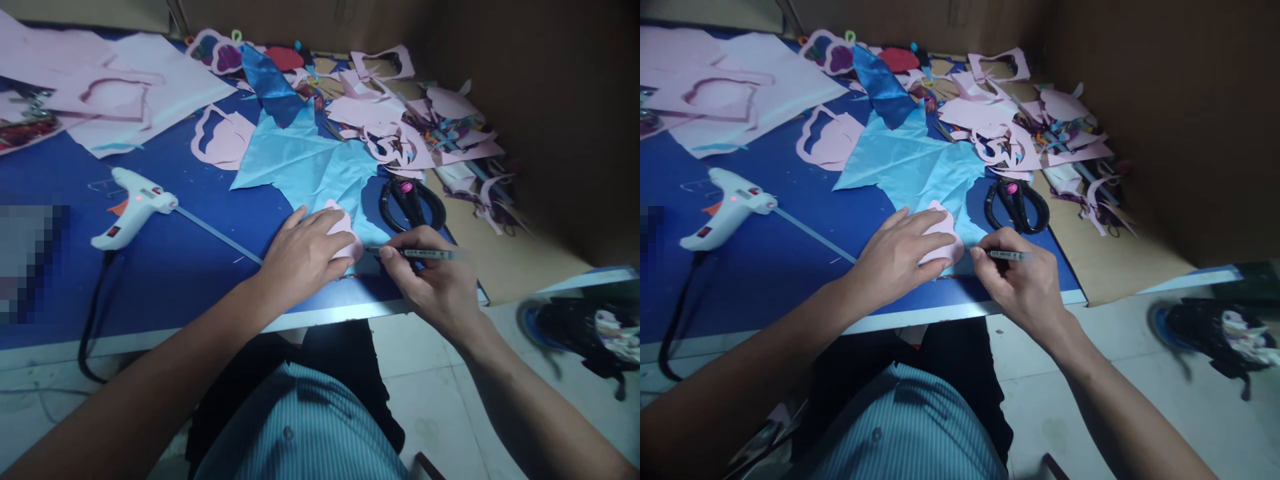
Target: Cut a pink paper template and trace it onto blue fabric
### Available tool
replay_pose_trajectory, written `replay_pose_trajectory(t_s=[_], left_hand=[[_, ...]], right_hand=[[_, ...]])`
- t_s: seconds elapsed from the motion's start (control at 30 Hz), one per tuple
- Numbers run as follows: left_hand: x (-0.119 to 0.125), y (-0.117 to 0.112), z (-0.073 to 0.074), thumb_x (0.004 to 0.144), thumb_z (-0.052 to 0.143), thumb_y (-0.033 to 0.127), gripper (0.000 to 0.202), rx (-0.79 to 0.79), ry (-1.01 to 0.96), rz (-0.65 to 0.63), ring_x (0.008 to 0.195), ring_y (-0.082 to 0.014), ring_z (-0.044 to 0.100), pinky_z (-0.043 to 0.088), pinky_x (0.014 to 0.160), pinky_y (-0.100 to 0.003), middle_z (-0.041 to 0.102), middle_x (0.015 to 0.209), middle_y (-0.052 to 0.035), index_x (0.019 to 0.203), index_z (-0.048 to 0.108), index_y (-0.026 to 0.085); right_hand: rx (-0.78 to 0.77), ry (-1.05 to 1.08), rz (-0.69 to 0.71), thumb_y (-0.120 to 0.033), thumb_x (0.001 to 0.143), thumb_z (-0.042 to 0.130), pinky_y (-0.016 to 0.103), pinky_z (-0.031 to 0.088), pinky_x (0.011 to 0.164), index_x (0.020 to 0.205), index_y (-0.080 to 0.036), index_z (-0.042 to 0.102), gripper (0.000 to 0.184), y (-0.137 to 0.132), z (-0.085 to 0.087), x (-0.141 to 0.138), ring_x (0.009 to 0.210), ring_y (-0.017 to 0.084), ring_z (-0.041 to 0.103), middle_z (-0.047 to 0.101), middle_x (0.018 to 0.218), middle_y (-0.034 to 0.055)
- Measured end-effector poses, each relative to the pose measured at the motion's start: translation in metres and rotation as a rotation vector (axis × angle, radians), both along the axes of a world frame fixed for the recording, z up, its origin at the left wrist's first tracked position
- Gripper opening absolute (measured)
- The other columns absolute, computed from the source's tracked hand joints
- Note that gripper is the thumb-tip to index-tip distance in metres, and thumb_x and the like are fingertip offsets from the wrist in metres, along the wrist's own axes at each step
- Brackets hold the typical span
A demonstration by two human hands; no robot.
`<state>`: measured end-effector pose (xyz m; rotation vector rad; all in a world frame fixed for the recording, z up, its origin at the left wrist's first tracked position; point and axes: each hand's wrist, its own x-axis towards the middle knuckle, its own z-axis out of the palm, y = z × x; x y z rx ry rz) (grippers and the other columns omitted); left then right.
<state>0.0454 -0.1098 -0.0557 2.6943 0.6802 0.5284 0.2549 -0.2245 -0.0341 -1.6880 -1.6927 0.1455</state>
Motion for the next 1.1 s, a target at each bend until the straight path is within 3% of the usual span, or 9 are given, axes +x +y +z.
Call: replay_pose_trajectory(t_s=[0.8,1.1], left_hand=[[0.0,0.0,0.001,0.108,0.064,0.028,0.023,0.004,0.009,-0.007,0.159,-0.0323,0.052,0.036,0.131,-0.056,0.064,0.162,-0.0103,0.125,0.08,0.028],[0.001,0.0,0.002,0.107,0.066,0.028,0.023,-0.002,0.006,-0.001,0.158,-0.0335,0.054,0.036,0.132,-0.058,0.065,0.16,-0.0114,0.126,0.08,0.027]], right_hand=[[0.005,-0.009,0.036,-0.024,0.102,0.072,0.031,0.046,0.058,0.091,-0.026,0.069,0.012,-0.009,0.003,-0.005,0.063,0.016,0.065,0.072,0.076,-0.0022],[-0.073,0.071,0.001,-0.028,0.103,0.072,0.032,0.046,0.06,0.09,-0.026,0.069,0.014,-0.004,0.0,0.005,0.067,0.018,0.064,0.07,0.077,-0.001]])
